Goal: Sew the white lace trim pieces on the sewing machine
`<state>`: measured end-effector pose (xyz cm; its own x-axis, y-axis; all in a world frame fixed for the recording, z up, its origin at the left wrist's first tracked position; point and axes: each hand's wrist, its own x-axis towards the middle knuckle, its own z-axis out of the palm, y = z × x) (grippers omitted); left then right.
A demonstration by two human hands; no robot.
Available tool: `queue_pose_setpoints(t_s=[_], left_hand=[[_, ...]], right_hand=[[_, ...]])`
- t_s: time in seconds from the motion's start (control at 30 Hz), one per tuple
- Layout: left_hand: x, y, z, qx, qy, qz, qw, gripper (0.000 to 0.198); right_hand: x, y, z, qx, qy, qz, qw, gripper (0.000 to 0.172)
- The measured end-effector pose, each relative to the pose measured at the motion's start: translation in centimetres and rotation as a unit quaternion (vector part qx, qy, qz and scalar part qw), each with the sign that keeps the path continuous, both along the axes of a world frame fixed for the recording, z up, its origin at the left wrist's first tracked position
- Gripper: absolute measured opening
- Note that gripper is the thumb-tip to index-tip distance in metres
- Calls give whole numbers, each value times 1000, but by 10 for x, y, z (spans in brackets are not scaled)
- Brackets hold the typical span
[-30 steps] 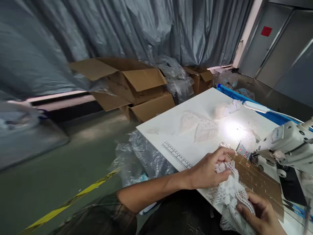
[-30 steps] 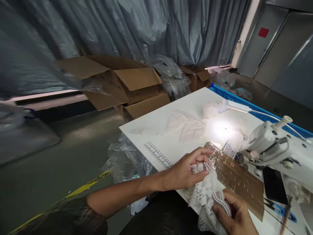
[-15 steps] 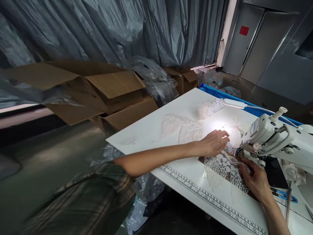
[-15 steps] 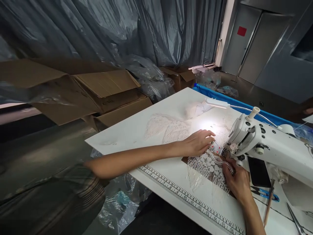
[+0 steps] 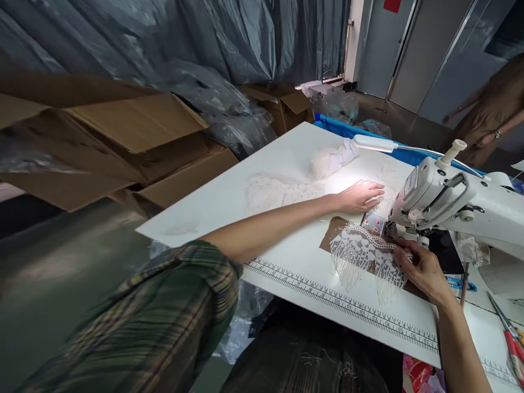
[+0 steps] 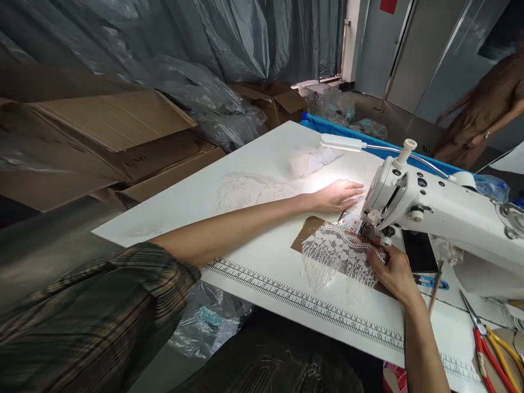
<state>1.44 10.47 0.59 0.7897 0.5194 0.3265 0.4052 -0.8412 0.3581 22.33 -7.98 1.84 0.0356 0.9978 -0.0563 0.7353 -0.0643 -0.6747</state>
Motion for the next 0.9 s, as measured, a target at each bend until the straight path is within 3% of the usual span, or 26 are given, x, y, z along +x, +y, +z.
queue_pose_setpoints(t_s=[0.07, 0.23, 0.37, 0.43, 0.5, 0.63, 0.7, 0.8, 0.9], left_hand=[[-14, -19, 0, -3, -28, -22, 999, 32], [-39, -70, 0, 3, 1, -177, 984, 23], [-43, -90, 4, 11, 11, -132, 991, 26], [-43, -95, 10, -59, -19, -101, 993, 32], [-43, -98, 17, -181, -47, -72, 980, 45], [-45, -99, 26, -444, -52, -9, 895, 75], [-46, -99, 26, -482, -52, 28, 874, 84], [-45, -101, 27, -459, -50, 88, 883, 75], [-47, -104, 32, -454, -22, 103, 885, 60]], right_hand=[[-2, -2, 4, 4, -11, 16, 1000, 56], [-3, 1, 3, 19, 45, -10, 999, 51], [-3, 5, -3, -14, 133, -45, 990, 54], [-8, 6, -4, -45, 167, -52, 984, 54], [-17, 7, -2, -72, 216, -55, 972, 54], [-43, 13, 9, -98, 389, -42, 915, 59], [-49, 16, 11, -96, 427, -28, 899, 61], [-42, 18, 7, -62, 328, -20, 943, 53], [-25, 14, -2, 23, 99, -17, 995, 39]])
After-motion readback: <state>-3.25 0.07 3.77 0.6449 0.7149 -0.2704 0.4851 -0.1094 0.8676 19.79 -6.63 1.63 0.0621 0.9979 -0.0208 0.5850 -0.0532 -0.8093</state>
